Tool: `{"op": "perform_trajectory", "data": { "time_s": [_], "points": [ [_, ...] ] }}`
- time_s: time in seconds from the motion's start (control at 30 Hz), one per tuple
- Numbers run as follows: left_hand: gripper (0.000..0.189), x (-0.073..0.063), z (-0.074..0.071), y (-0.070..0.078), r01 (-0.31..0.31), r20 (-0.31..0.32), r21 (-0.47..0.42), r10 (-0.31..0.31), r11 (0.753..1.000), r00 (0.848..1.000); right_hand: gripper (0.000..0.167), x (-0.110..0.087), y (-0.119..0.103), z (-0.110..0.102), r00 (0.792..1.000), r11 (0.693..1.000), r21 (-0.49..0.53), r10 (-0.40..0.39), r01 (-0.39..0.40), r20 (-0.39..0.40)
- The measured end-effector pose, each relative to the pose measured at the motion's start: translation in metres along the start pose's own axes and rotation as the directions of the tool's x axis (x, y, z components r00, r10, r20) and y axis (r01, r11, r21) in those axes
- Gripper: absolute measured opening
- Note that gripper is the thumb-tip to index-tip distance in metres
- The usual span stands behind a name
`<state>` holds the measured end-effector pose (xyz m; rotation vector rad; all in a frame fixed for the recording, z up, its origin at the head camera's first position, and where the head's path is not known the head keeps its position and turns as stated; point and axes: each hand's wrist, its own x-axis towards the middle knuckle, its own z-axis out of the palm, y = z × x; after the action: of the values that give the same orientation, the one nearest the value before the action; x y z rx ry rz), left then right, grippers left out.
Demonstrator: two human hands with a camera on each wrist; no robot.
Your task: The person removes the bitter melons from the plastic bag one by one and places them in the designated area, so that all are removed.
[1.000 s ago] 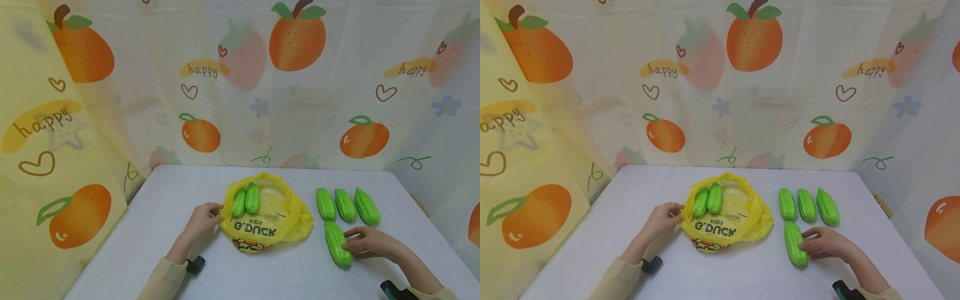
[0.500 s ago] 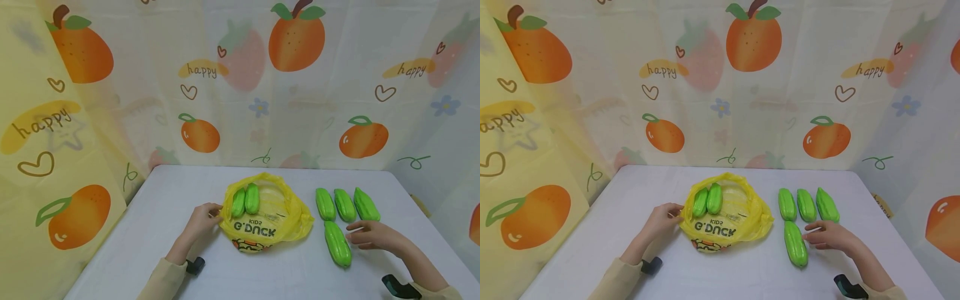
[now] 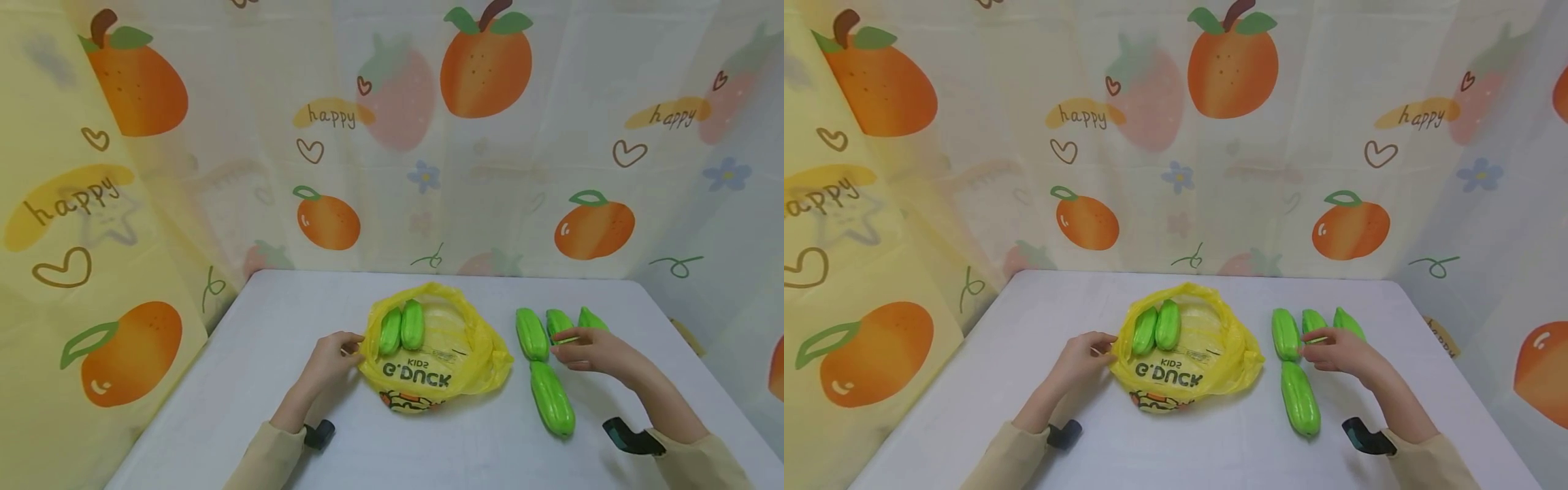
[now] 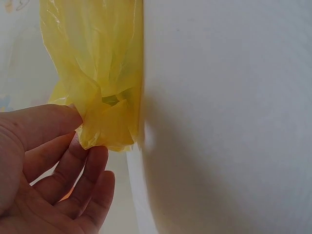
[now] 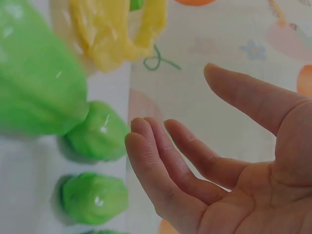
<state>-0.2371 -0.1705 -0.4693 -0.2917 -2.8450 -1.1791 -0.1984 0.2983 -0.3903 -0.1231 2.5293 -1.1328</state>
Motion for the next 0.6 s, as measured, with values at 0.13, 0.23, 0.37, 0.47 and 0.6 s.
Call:
{"op": "perform_trajectory", "data": {
  "time_s": [0.13, 0.23, 0.37, 0.47, 0.6],
  "points": [
    [0.031, 0.001, 0.000, 0.000, 0.007, 0.004, -0.002, -0.007, 1.000, 1.000, 0.060, 0.007, -0.014, 0.003, 1.000, 1.000, 0.015, -0.006, 0.006, -0.009],
    [0.031, 0.001, 0.000, 0.000, 0.008, 0.006, 0.001, -0.008, 1.000, 1.000, 0.061, 0.012, -0.025, 0.006, 1.000, 0.999, 0.029, -0.021, 0.022, -0.012],
    [0.031, 0.001, 0.001, 0.000, 0.013, 0.008, 0.000, -0.013, 1.000, 1.000, 0.062, 0.021, -0.036, 0.009, 1.000, 0.998, 0.064, -0.026, 0.026, -0.007],
    [0.031, 0.001, 0.001, 0.000, 0.013, 0.009, -0.001, -0.013, 1.000, 1.000, 0.062, 0.028, -0.041, 0.012, 0.999, 0.993, 0.113, -0.043, 0.042, 0.006],
    [0.031, 0.001, 0.001, 0.000, 0.005, 0.005, -0.002, -0.005, 1.000, 1.000, 0.060, 0.037, -0.048, 0.016, 0.998, 0.986, 0.157, -0.063, 0.059, 0.017]
  ]
}}
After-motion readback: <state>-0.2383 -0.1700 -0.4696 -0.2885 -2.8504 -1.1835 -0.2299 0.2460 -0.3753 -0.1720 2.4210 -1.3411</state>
